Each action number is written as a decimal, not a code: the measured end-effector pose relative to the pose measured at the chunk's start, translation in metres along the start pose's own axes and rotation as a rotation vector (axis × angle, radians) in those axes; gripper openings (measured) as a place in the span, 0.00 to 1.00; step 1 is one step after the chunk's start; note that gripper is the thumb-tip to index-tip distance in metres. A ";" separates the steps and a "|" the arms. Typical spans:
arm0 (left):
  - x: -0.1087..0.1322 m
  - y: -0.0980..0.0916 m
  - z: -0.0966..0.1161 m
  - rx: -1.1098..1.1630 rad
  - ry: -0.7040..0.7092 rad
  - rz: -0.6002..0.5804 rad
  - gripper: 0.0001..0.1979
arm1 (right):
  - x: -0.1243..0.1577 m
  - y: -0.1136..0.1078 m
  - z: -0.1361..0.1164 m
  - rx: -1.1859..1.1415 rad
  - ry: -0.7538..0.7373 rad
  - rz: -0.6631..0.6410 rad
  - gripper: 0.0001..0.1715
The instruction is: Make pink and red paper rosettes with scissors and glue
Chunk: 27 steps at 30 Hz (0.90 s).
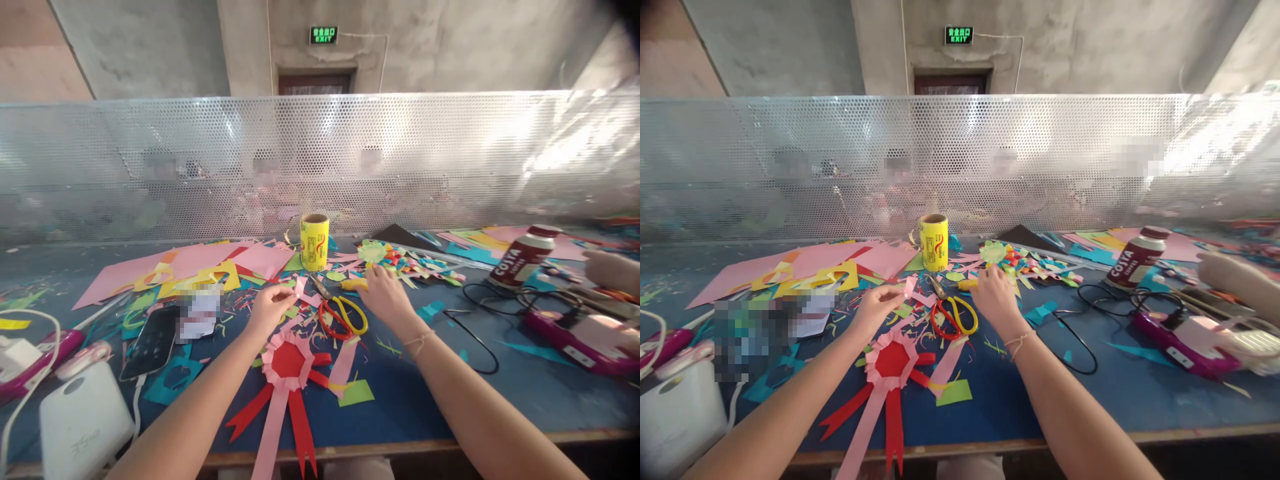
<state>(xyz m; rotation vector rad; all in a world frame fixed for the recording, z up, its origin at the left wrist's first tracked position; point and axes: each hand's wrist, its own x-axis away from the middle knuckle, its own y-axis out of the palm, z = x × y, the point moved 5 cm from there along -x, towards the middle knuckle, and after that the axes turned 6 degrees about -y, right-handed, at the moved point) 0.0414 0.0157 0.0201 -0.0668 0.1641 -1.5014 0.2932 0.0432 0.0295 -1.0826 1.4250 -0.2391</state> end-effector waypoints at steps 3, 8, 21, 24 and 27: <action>0.001 0.004 -0.004 0.052 -0.013 -0.023 0.12 | -0.002 0.016 -0.045 -0.484 -0.003 -0.146 0.09; 0.005 0.013 0.000 0.080 0.029 -0.062 0.10 | 0.006 0.040 -0.088 -1.105 0.256 -0.190 0.17; 0.014 0.024 0.006 0.035 0.077 -0.074 0.09 | 0.015 0.039 -0.097 -1.466 0.585 -0.117 0.21; 0.016 0.026 0.006 0.037 0.052 -0.095 0.08 | 0.016 0.038 -0.097 -1.463 0.587 -0.112 0.20; 0.017 0.027 0.006 0.031 0.038 -0.110 0.08 | 0.016 0.038 -0.096 -1.454 0.593 -0.101 0.20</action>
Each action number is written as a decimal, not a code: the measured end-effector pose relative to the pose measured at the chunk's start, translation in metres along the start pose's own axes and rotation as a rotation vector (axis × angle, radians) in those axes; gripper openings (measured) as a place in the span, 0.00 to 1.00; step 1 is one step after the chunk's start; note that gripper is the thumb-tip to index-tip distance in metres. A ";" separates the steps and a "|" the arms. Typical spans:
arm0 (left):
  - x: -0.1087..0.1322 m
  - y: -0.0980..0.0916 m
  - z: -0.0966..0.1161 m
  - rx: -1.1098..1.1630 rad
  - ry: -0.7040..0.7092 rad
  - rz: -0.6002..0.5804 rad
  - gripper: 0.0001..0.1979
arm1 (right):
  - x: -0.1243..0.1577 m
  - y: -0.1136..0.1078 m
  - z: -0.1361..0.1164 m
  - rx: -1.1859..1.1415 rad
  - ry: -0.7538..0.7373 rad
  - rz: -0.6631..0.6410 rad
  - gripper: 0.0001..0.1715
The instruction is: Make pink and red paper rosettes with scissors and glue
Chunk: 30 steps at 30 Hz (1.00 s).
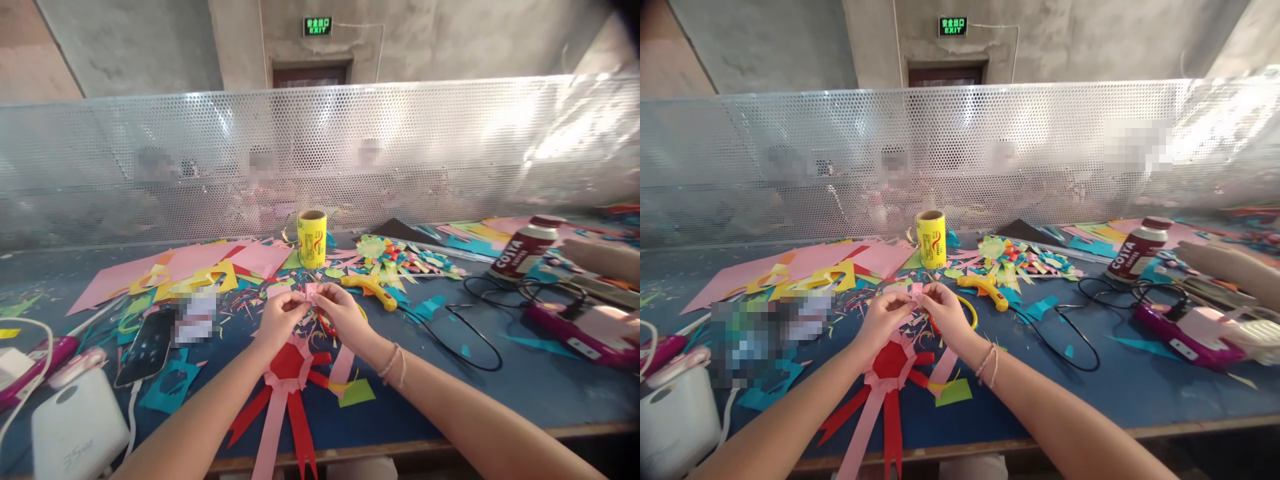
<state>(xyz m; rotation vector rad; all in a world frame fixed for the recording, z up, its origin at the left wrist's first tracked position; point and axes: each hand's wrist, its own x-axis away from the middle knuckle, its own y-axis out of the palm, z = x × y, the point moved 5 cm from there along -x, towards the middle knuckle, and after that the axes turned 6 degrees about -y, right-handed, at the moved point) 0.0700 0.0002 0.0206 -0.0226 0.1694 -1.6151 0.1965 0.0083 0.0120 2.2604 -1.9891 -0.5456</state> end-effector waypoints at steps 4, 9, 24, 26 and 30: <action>0.000 0.001 -0.002 -0.013 -0.010 0.011 0.09 | 0.000 0.000 0.001 0.029 -0.011 -0.002 0.20; -0.001 0.000 0.001 -0.048 0.036 -0.007 0.11 | -0.002 -0.002 -0.001 0.081 -0.057 0.010 0.20; 0.001 -0.039 0.001 -0.849 0.028 -0.271 0.10 | -0.022 -0.038 -0.008 0.417 -0.196 -0.035 0.13; 0.001 -0.038 -0.002 -0.858 -0.036 -0.300 0.08 | -0.020 -0.035 -0.005 0.408 -0.173 -0.066 0.13; 0.002 -0.040 -0.005 -0.801 -0.125 -0.343 0.07 | -0.015 -0.029 -0.005 0.363 -0.128 -0.130 0.12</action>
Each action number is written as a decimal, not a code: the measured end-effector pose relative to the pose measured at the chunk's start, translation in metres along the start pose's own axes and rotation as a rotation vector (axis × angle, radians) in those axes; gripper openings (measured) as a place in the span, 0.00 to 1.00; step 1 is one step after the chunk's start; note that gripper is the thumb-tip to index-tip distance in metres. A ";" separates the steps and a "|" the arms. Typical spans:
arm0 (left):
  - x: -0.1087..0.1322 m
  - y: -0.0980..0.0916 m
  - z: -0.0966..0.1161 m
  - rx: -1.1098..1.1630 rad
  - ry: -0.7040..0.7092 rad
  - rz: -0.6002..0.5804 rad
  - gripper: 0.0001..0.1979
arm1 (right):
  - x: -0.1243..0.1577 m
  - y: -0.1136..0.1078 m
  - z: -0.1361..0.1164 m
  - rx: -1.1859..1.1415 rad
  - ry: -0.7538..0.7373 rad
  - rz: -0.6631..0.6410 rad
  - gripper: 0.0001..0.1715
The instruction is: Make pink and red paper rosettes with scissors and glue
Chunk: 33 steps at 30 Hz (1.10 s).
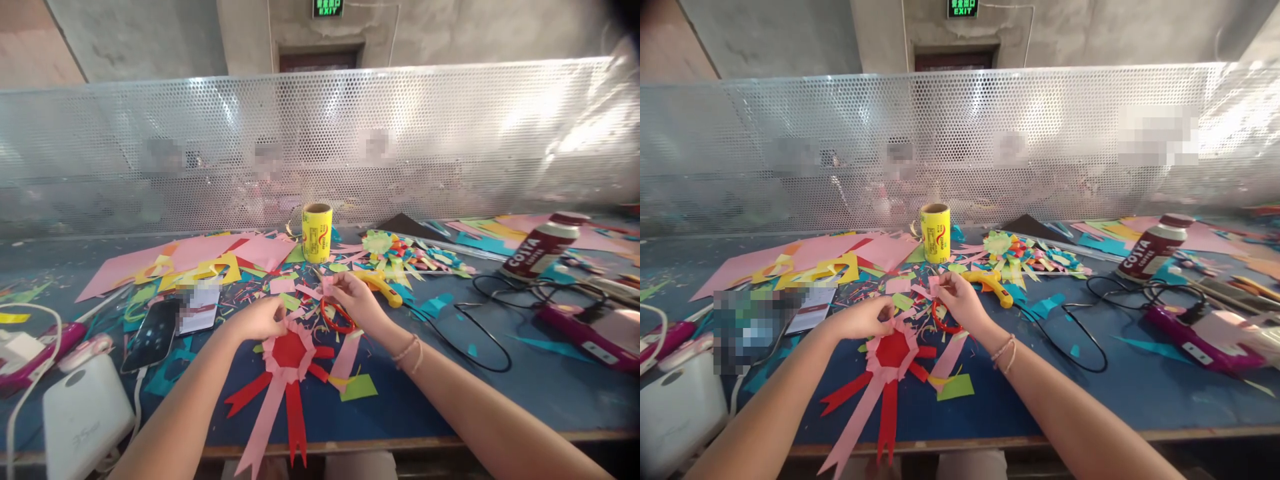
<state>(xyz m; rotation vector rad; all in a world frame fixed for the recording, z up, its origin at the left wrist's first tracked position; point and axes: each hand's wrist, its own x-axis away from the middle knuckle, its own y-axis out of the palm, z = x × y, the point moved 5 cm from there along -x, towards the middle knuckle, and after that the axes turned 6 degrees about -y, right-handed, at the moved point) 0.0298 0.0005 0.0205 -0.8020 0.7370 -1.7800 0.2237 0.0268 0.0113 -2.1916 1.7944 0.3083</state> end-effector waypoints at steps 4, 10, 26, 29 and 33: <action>0.002 0.001 0.006 0.110 0.066 -0.095 0.08 | 0.003 0.001 -0.006 -0.002 0.010 -0.026 0.12; 0.007 -0.005 0.026 0.256 0.173 -0.044 0.06 | 0.004 -0.001 -0.013 0.218 -0.043 -0.107 0.07; 0.008 -0.005 0.042 0.264 0.245 0.167 0.06 | 0.008 0.008 -0.011 0.172 0.082 -0.228 0.13; 0.006 -0.004 0.042 0.261 0.242 0.177 0.07 | 0.009 0.010 -0.012 0.138 0.093 -0.224 0.13; 0.005 -0.003 0.042 0.264 0.238 0.177 0.08 | 0.008 0.012 -0.015 0.127 0.100 -0.204 0.13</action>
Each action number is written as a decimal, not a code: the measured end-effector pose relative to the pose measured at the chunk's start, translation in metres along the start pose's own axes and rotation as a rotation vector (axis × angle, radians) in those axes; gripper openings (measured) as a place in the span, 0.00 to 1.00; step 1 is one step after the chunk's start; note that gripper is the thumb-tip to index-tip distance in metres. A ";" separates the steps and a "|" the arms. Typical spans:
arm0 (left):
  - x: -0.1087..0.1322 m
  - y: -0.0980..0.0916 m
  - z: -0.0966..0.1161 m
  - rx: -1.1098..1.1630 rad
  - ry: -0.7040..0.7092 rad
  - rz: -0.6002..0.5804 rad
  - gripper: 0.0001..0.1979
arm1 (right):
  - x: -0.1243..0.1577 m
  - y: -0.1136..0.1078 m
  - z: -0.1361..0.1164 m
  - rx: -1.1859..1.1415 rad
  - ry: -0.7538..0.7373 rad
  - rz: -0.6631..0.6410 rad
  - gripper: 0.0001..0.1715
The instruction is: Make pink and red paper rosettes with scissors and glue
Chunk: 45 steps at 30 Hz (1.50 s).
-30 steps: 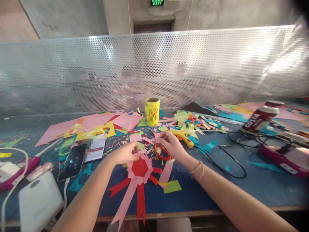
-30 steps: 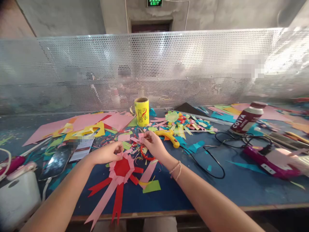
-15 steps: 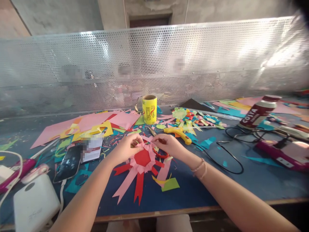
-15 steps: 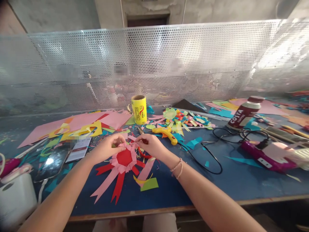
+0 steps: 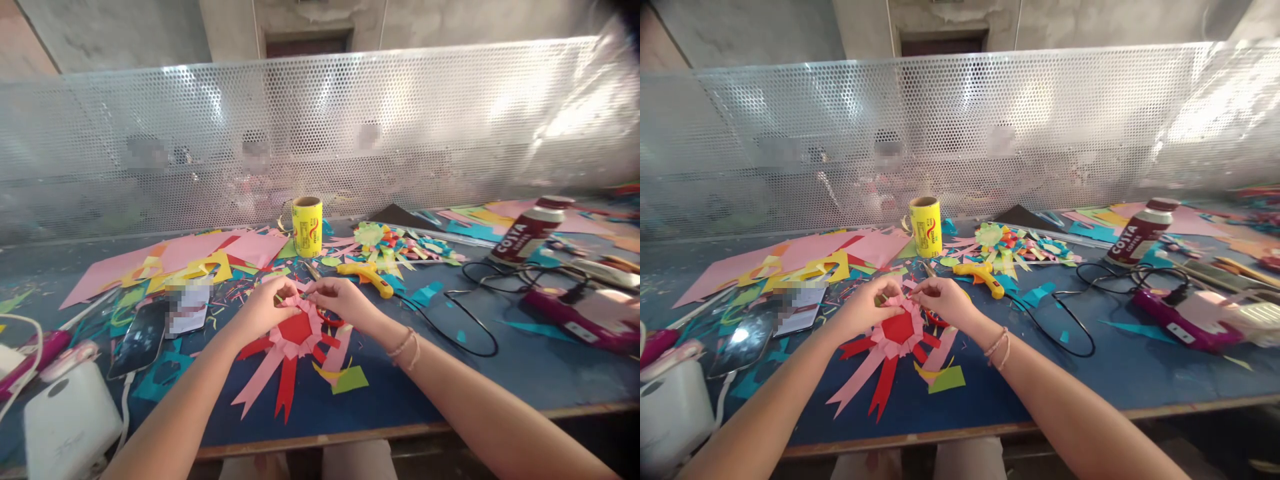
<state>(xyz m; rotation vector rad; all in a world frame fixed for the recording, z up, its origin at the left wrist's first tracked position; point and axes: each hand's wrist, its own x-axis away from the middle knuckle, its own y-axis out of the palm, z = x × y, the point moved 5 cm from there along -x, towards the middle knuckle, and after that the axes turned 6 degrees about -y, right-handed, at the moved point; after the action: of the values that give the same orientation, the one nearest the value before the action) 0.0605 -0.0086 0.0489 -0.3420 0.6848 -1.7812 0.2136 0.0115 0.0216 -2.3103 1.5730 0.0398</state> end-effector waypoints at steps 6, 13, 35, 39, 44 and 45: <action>0.001 0.001 -0.001 0.002 0.009 0.000 0.07 | 0.001 0.001 -0.004 -0.059 0.024 0.003 0.13; 0.001 0.001 0.001 0.009 0.001 0.006 0.07 | 0.004 0.004 -0.007 -0.142 0.033 -0.009 0.16; -0.002 0.003 -0.008 0.175 -0.113 0.153 0.08 | 0.006 0.008 0.000 -0.558 0.184 0.031 0.19; -0.002 0.003 -0.007 0.186 -0.111 0.142 0.09 | 0.004 0.006 0.000 -0.383 0.079 0.051 0.18; -0.002 0.001 -0.005 0.121 -0.073 0.168 0.08 | 0.003 0.004 -0.004 -0.228 0.013 0.042 0.18; -0.002 0.001 -0.005 0.121 -0.066 0.167 0.07 | 0.003 0.003 -0.004 -0.202 0.005 0.047 0.18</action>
<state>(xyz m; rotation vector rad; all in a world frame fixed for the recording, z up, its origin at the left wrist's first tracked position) 0.0595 -0.0057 0.0442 -0.2524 0.5404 -1.6369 0.2112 0.0065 0.0244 -2.4247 1.6955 0.2136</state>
